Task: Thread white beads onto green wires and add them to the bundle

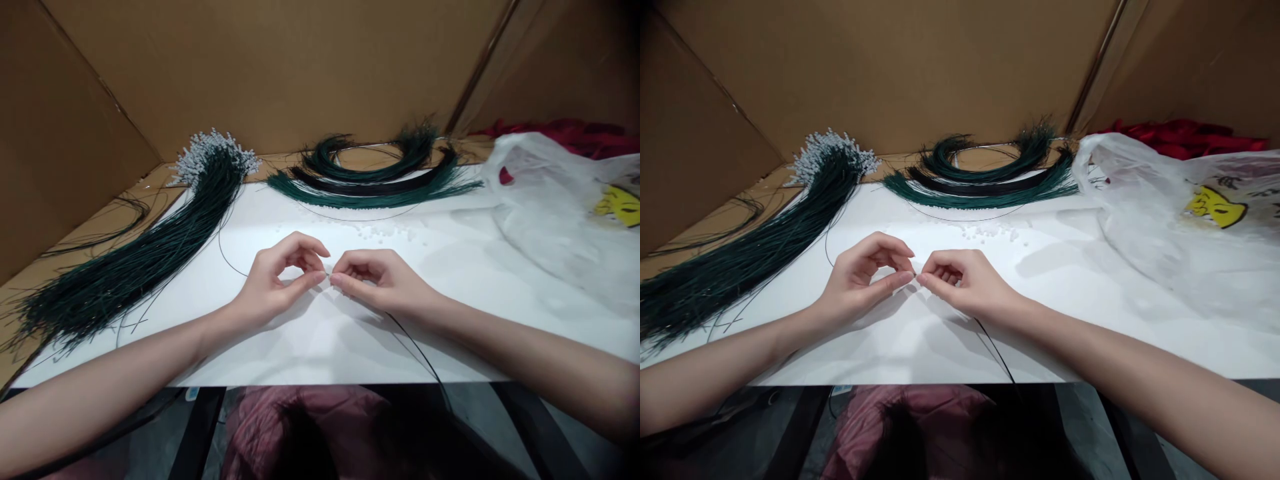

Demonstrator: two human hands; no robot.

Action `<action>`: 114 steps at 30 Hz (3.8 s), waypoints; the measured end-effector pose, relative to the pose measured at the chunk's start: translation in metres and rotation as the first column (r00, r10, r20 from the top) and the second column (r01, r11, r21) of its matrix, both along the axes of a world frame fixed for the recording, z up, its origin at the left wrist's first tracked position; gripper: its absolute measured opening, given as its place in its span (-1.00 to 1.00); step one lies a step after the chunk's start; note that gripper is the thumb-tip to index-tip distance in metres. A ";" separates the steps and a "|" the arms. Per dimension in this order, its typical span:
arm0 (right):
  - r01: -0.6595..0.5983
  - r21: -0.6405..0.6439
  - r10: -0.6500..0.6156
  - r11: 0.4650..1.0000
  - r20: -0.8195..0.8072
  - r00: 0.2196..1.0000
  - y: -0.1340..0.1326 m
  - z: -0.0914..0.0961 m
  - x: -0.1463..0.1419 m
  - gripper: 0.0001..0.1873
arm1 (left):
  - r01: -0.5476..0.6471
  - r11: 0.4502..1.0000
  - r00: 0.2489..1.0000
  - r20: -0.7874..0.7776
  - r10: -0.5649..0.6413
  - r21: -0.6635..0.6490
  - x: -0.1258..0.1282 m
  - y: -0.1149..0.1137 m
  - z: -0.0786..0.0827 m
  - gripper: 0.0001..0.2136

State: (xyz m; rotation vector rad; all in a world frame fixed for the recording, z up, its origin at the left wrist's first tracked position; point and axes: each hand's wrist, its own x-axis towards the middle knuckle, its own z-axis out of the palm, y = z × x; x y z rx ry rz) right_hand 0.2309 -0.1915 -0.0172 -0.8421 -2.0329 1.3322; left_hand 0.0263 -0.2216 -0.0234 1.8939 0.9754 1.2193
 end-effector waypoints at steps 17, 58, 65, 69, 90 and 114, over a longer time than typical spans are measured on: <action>0.042 0.001 -0.042 0.999 -0.005 0.999 0.001 -0.001 -0.003 -0.83 | -0.201 0.971 0.906 -0.353 0.234 0.130 -0.016 0.062 0.011 -0.83; -0.001 -0.108 -0.013 0.994 -0.132 0.991 -0.007 0.013 -0.001 -0.89 | 0.213 0.932 0.952 0.275 -0.131 -0.294 -0.009 0.017 0.002 -0.81; -0.019 -0.091 0.008 0.996 -0.127 0.992 -0.008 0.011 0.000 -0.89 | 0.231 0.919 0.952 0.268 -0.146 -0.320 -0.009 0.018 0.002 -0.81; -0.033 -0.073 0.024 0.997 -0.122 0.992 -0.006 0.009 0.001 -0.89 | 0.258 0.908 0.946 0.278 -0.168 -0.330 -0.009 0.018 0.002 -0.83; -0.028 -0.053 0.022 0.998 -0.115 0.993 -0.004 0.006 0.001 -0.89 | 0.276 0.895 0.937 0.307 -0.168 -0.351 -0.008 0.018 0.002 -0.83; -0.026 -0.067 0.018 0.997 -0.115 0.993 -0.004 0.005 0.000 -0.89 | 0.224 0.910 0.963 0.221 -0.152 -0.350 -0.007 0.015 0.003 -0.77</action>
